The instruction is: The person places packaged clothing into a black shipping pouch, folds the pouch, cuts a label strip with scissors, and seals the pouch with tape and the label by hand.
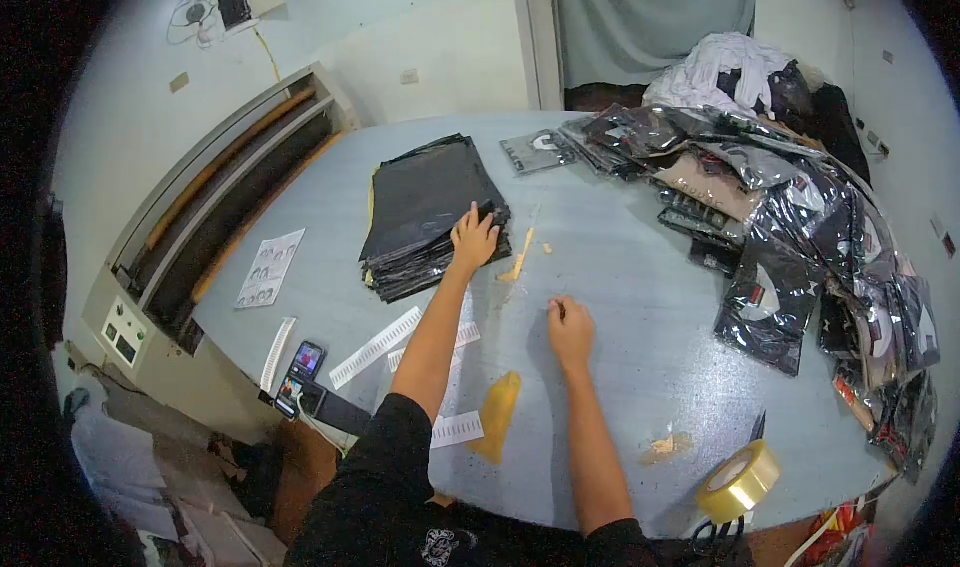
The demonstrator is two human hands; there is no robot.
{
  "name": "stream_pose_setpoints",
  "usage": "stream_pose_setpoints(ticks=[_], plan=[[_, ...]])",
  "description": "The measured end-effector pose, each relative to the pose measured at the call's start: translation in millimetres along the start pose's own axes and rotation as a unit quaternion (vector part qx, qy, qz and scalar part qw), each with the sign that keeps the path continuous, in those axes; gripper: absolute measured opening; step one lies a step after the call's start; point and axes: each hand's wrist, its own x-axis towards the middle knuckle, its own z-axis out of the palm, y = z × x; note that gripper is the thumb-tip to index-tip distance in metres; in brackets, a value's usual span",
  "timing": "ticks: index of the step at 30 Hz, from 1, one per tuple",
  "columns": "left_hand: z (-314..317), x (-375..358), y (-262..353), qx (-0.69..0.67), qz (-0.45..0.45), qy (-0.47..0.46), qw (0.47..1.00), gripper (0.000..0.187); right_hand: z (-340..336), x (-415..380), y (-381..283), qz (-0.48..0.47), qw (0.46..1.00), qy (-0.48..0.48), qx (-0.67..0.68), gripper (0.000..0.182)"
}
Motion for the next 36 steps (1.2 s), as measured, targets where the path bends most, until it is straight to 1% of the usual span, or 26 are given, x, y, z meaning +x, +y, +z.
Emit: stream_pose_setpoints(ticks=[2,4,6,7,8,10,11,12,13,15,16,18,19,20,22,23,24,25,26,27,28,29,31,32,34,36], plan=[[1,4,-2,0.023,-0.057,-0.005,0.998,0.045,-1,0,-1,-0.003,1.000,0.001,-0.007,0.019],[1,7,-6,0.034,-0.056,0.015,0.998,0.044,-1,1,-2,-0.006,1.000,0.001,-0.013,0.019],[-4,8,-7,0.069,-0.098,0.000,0.993,0.043,-1,0,-2,-0.010,1.000,0.004,-0.021,0.019],[-5,6,-5,0.081,-0.082,0.068,0.991,0.038,-2,1,-2,-0.007,1.000,0.006,-0.021,0.019],[-8,5,-1,0.082,-0.081,0.064,0.991,0.038,-3,2,-3,0.018,1.000,-0.004,0.006,0.020],[-21,5,12,0.096,0.010,0.123,0.988,0.035,-3,3,-3,0.041,0.998,-0.019,0.035,0.022],[-16,3,16,0.091,0.069,0.187,0.976,0.032,-2,3,0,0.048,0.995,-0.007,0.085,0.025],[-23,1,27,0.073,0.104,0.168,0.978,0.032,-1,4,3,0.054,0.989,0.006,0.135,0.028],[-31,-2,39,0.081,0.139,0.147,0.976,0.030,0,5,5,0.053,0.989,0.002,0.135,0.028],[-43,-16,70,0.072,0.234,0.167,0.955,0.029,-1,9,5,0.063,0.967,0.048,0.240,0.036],[-38,-23,82,0.024,0.273,0.155,0.949,0.028,-8,13,1,0.061,0.967,0.049,0.241,0.036],[-29,-41,108,-0.063,0.363,0.138,0.920,0.031,-28,21,-9,0.149,0.927,0.084,0.334,0.041],[-27,-53,124,-0.101,0.411,0.133,0.896,0.035,-38,28,-3,0.143,0.932,0.121,0.312,0.042],[-34,-70,144,-0.140,0.422,0.105,0.890,0.037,-50,35,3,0.136,0.935,0.157,0.288,0.043],[-34,-103,176,-0.172,0.434,0.051,0.883,0.040,-86,48,-2,0.109,0.933,0.255,0.231,0.040],[-35,-120,191,-0.162,0.434,-0.011,0.886,0.042,-105,57,2,0.062,0.932,0.285,0.214,0.036],[-33,-137,207,-0.149,0.432,-0.036,0.889,0.044,-121,64,4,0.015,0.928,0.316,0.195,0.033],[-31,-154,220,-0.136,0.432,-0.063,0.889,0.045,-139,63,-14,0.005,0.926,0.316,0.204,0.029],[-33,-172,228,-0.144,0.437,-0.062,0.886,0.045,-159,61,-34,-0.004,0.924,0.317,0.213,0.026],[-37,-189,235,-0.182,0.426,-0.133,0.876,0.048,-174,61,-39,-0.031,0.929,0.300,0.215,0.024],[-41,-205,241,-0.219,0.413,-0.205,0.860,0.050,-186,58,-44,-0.032,0.929,0.305,0.207,0.024],[-49,-220,246,-0.227,0.416,-0.205,0.856,0.050,-198,54,-53,-0.019,0.939,0.286,0.192,0.024],[-69,-247,250,-0.177,0.426,-0.237,0.855,0.054,-214,41,-85,0.007,0.953,0.251,0.170,0.025],[-75,-257,253,-0.184,0.425,-0.242,0.852,0.054,-222,36,-98,0.013,0.954,0.252,0.163,0.025],[-87,-278,256,-0.136,0.380,-0.306,0.862,0.056,-232,25,-119,-0.034,0.966,0.169,0.195,0.028],[-101,-290,252,-0.176,0.366,-0.334,0.851,0.059,-235,10,-148,-0.081,0.969,0.152,0.176,0.027]])
